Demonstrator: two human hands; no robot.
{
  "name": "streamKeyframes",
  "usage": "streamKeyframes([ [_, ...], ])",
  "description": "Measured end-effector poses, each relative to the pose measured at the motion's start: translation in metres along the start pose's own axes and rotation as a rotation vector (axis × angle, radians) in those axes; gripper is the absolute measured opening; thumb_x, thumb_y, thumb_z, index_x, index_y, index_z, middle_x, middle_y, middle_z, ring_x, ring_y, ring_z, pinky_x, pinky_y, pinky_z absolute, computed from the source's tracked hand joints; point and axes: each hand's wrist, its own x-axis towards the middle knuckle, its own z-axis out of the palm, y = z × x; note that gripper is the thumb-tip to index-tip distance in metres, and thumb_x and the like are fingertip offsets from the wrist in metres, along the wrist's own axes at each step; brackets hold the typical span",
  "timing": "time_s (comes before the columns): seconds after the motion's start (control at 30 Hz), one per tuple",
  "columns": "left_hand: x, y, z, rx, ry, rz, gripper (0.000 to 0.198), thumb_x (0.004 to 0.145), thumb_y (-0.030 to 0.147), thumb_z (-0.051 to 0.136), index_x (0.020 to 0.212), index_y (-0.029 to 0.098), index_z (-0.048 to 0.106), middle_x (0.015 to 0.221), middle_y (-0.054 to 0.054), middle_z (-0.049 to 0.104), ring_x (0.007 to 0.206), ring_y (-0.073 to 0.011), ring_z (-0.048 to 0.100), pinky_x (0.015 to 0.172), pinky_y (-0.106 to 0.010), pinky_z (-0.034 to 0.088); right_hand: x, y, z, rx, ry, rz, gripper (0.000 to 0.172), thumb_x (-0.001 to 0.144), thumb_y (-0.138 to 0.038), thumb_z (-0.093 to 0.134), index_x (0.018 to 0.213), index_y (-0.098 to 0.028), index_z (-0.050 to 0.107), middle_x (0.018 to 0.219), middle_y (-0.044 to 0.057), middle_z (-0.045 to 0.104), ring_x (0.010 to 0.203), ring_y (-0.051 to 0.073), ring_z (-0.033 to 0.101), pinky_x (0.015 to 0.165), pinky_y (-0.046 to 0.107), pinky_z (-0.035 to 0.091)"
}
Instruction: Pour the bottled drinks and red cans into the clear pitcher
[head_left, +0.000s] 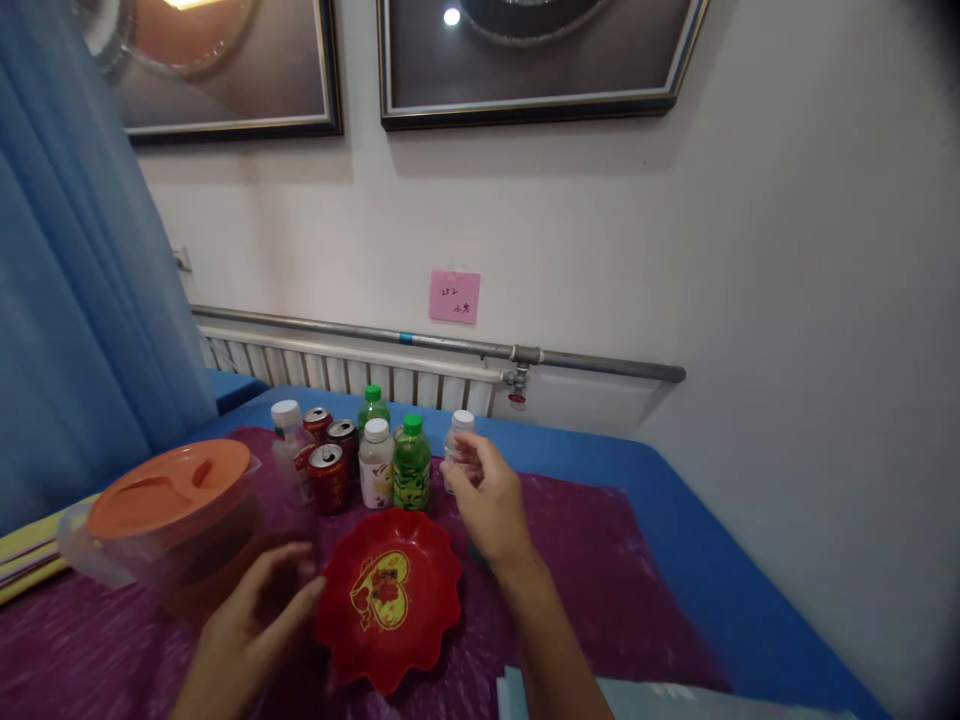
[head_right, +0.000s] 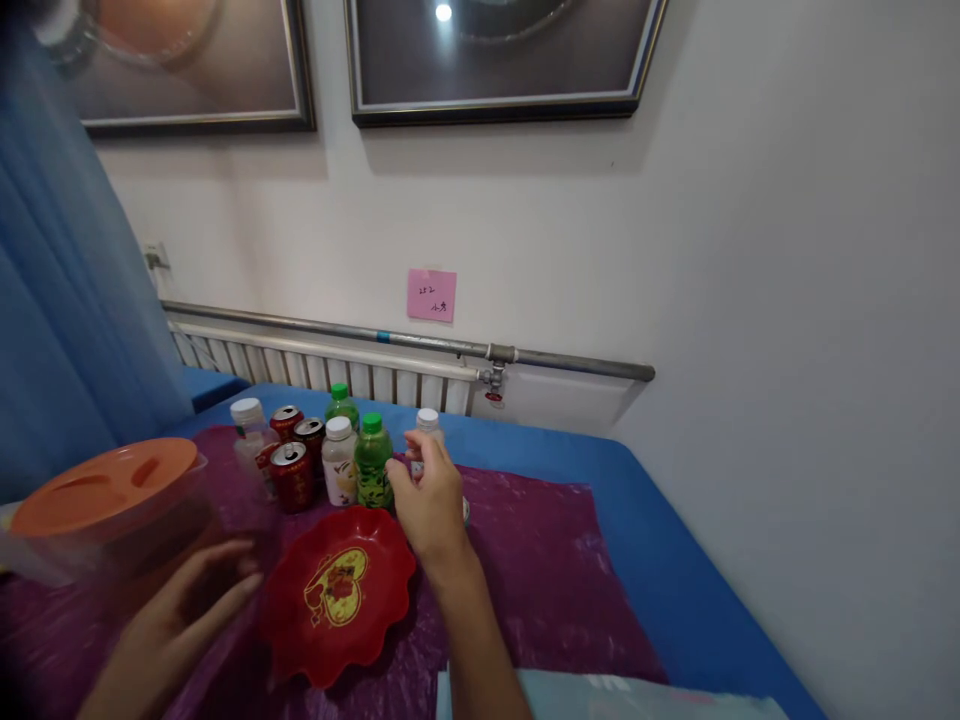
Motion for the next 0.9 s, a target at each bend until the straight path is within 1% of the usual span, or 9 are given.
streamKeyframes([
  [0.07, 0.023, 0.032, 0.013, 0.059, 0.008, 0.175, 0.063, 0.064, 0.063, 0.067, 0.113, 0.025, 0.057, 0.118, -0.005, 0.065, 0.111, -0.0264, 0.059, 0.104, -0.042, 0.045, 0.0, 0.003, 0.0, -0.014, 0.009, -0.023, 0.029, 0.078, -0.024, 0.058, 0.106, -0.02, 0.063, 0.101, 0.007, 0.067, 0.091, 0.02, 0.062, 0.073, 0.031, 0.051],
  [0.13, 0.052, 0.063, 0.03, 0.197, -0.028, 0.373, 0.057, 0.075, 0.058, 0.057, 0.118, 0.02, 0.055, 0.116, -0.01, 0.065, 0.102, -0.0248, 0.063, 0.093, -0.041, 0.052, 0.001, 0.002, -0.004, -0.002, 0.039, -0.047, 0.027, 0.081, -0.026, 0.057, 0.106, -0.02, 0.063, 0.1, 0.007, 0.066, 0.089, 0.019, 0.062, 0.072, 0.03, 0.051],
  [0.17, 0.067, 0.077, 0.038, 0.237, -0.031, 0.429, 0.055, 0.078, 0.055, 0.053, 0.119, 0.017, 0.055, 0.116, -0.011, 0.064, 0.099, -0.0247, 0.064, 0.089, -0.041, 0.053, 0.002, 0.0, -0.007, 0.001, 0.056, -0.058, 0.026, 0.082, -0.026, 0.057, 0.106, -0.019, 0.063, 0.099, 0.007, 0.066, 0.087, 0.019, 0.063, 0.072, 0.029, 0.051],
  [0.3, 0.116, 0.115, 0.069, 0.4, -0.043, 0.558, 0.046, 0.083, 0.036, 0.055, 0.121, 0.011, 0.056, 0.125, -0.017, 0.059, 0.115, -0.0286, 0.055, 0.104, -0.047, 0.043, 0.003, -0.006, -0.018, -0.014, 0.092, -0.092, 0.023, 0.082, -0.024, 0.056, 0.104, -0.019, 0.064, 0.099, 0.007, 0.065, 0.082, 0.016, 0.062, 0.07, 0.027, 0.051],
  [0.37, 0.13, 0.124, 0.079, 0.483, -0.083, 0.598, 0.038, 0.084, 0.03, 0.057, 0.117, 0.011, 0.058, 0.123, -0.016, 0.06, 0.117, -0.0272, 0.055, 0.107, -0.049, 0.04, 0.003, -0.007, -0.022, -0.016, 0.098, -0.105, 0.023, 0.083, -0.022, 0.055, 0.103, -0.019, 0.064, 0.099, 0.007, 0.066, 0.08, 0.016, 0.062, 0.068, 0.027, 0.051],
  [0.47, 0.137, 0.128, 0.085, 0.572, -0.151, 0.629, 0.033, 0.086, 0.033, 0.06, 0.112, 0.014, 0.06, 0.114, -0.011, 0.063, 0.109, -0.0234, 0.059, 0.102, -0.049, 0.044, 0.005, -0.009, -0.027, -0.008, 0.108, -0.116, 0.023, 0.083, -0.021, 0.054, 0.103, -0.018, 0.065, 0.101, 0.007, 0.066, 0.08, 0.016, 0.063, 0.066, 0.026, 0.051],
  [0.6, 0.131, 0.133, 0.083, 0.637, -0.196, 0.646, 0.032, 0.087, 0.035, 0.058, 0.111, 0.014, 0.06, 0.108, -0.009, 0.064, 0.098, -0.0203, 0.061, 0.093, -0.044, 0.05, 0.007, -0.013, -0.032, -0.004, 0.133, -0.111, 0.022, 0.082, -0.022, 0.054, 0.101, -0.018, 0.065, 0.1, 0.007, 0.066, 0.077, 0.015, 0.063, 0.064, 0.025, 0.051],
  [0.77, 0.126, 0.138, 0.081, 0.663, -0.197, 0.633, 0.032, 0.087, 0.035, 0.057, 0.11, 0.013, 0.059, 0.107, -0.009, 0.064, 0.1, -0.0209, 0.06, 0.094, -0.044, 0.049, 0.005, -0.016, -0.032, -0.02, 0.153, -0.134, 0.02, 0.082, -0.021, 0.054, 0.098, -0.018, 0.065, 0.099, 0.006, 0.067, 0.078, 0.015, 0.064, 0.067, 0.026, 0.051],
  [0.9, 0.131, 0.139, 0.077, 0.665, -0.252, 0.607, 0.034, 0.087, 0.038, 0.058, 0.11, 0.013, 0.06, 0.107, -0.009, 0.065, 0.097, -0.0203, 0.062, 0.091, -0.042, 0.051, 0.003, -0.017, -0.031, -0.022, 0.138, -0.142, 0.021, 0.081, -0.02, 0.054, 0.098, -0.019, 0.065, 0.1, 0.006, 0.066, 0.079, 0.015, 0.064, 0.069, 0.026, 0.052],
])
